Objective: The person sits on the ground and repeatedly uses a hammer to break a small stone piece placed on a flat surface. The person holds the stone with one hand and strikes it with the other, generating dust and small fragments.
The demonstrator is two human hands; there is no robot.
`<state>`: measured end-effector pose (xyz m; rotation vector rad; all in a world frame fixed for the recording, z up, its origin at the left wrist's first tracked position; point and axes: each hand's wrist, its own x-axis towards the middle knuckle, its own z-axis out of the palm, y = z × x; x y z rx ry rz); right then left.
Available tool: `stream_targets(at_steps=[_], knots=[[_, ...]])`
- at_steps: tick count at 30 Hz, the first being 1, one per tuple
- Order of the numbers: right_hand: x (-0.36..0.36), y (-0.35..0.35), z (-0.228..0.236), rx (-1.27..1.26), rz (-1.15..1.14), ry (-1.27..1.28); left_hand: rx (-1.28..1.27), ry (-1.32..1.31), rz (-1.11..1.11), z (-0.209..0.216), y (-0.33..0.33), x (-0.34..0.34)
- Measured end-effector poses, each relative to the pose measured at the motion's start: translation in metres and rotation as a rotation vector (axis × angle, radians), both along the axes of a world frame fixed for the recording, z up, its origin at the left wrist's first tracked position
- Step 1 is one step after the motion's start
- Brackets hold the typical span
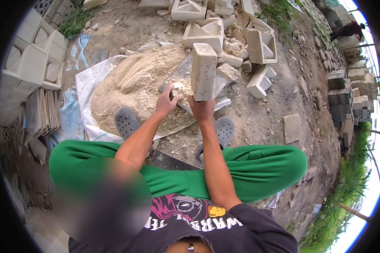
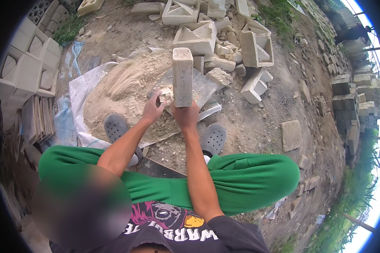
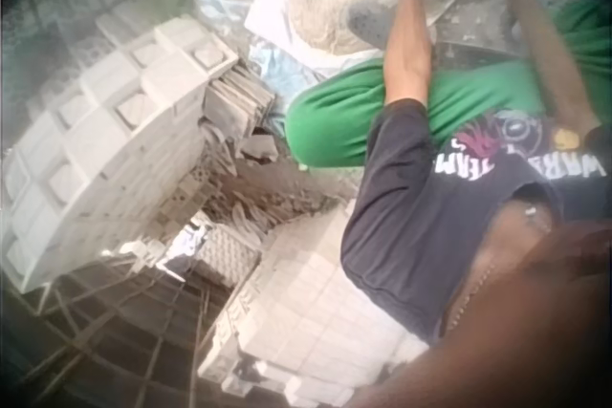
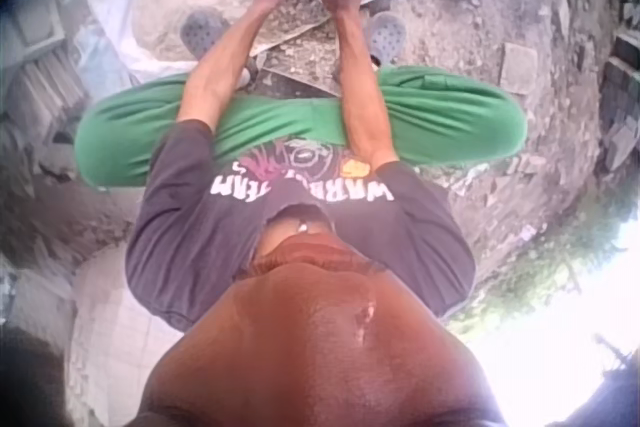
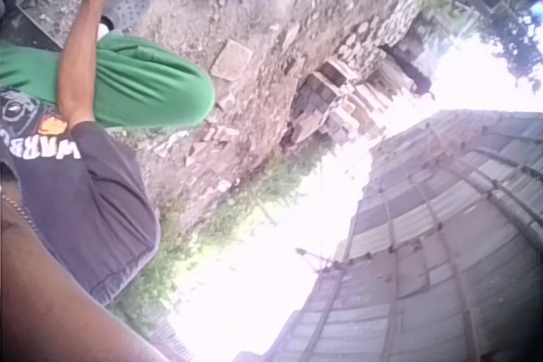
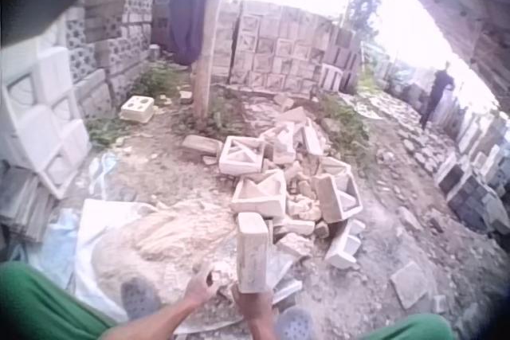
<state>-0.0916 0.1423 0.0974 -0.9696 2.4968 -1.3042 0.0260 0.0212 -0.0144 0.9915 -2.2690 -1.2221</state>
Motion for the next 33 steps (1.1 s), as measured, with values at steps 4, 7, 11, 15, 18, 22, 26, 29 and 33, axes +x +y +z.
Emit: stream_targets(at_steps=[4, 7, 11, 15, 18, 22, 26, 29, 33], knots=[[0.025, 0.026, -0.091, 0.384, -0.149, -0.358, -0.067, 0.027, -0.041, -0.008, -0.003, -0.006], [0.017, 0.033, -0.081, 0.311, -0.185, -0.424, -0.013, -0.006, -0.018, -0.008, -0.003, -0.002], [0.000, 0.025, -0.047, 0.115, -0.237, -0.433, 0.021, 0.019, -0.015, -0.001, -0.002, -0.005], [-0.005, 0.008, 0.014, 0.022, -0.191, -0.345, 0.026, 0.013, 0.000, 0.002, 0.000, -0.001], [0.002, 0.016, -0.028, 0.019, -0.126, -0.225, 0.056, 0.000, -0.009, 0.009, 0.003, -0.006], [0.026, 0.030, -0.068, 0.282, -0.112, -0.519, -0.067, 0.046, -0.012, -0.003, -0.003, -0.004], [0.012, 0.028, -0.041, 0.433, -0.111, -0.546, 0.000, -0.008, -0.010, -0.008, -0.005, -0.002], [0.014, 0.021, -0.012, 0.227, -0.142, -0.417, -0.045, 0.012, -0.002, -0.014, -0.006, 0.000], [0.009, 0.015, 0.004, 0.143, -0.191, -0.286, -0.016, 0.002, 0.009, 0.003, 0.002, -0.004]])
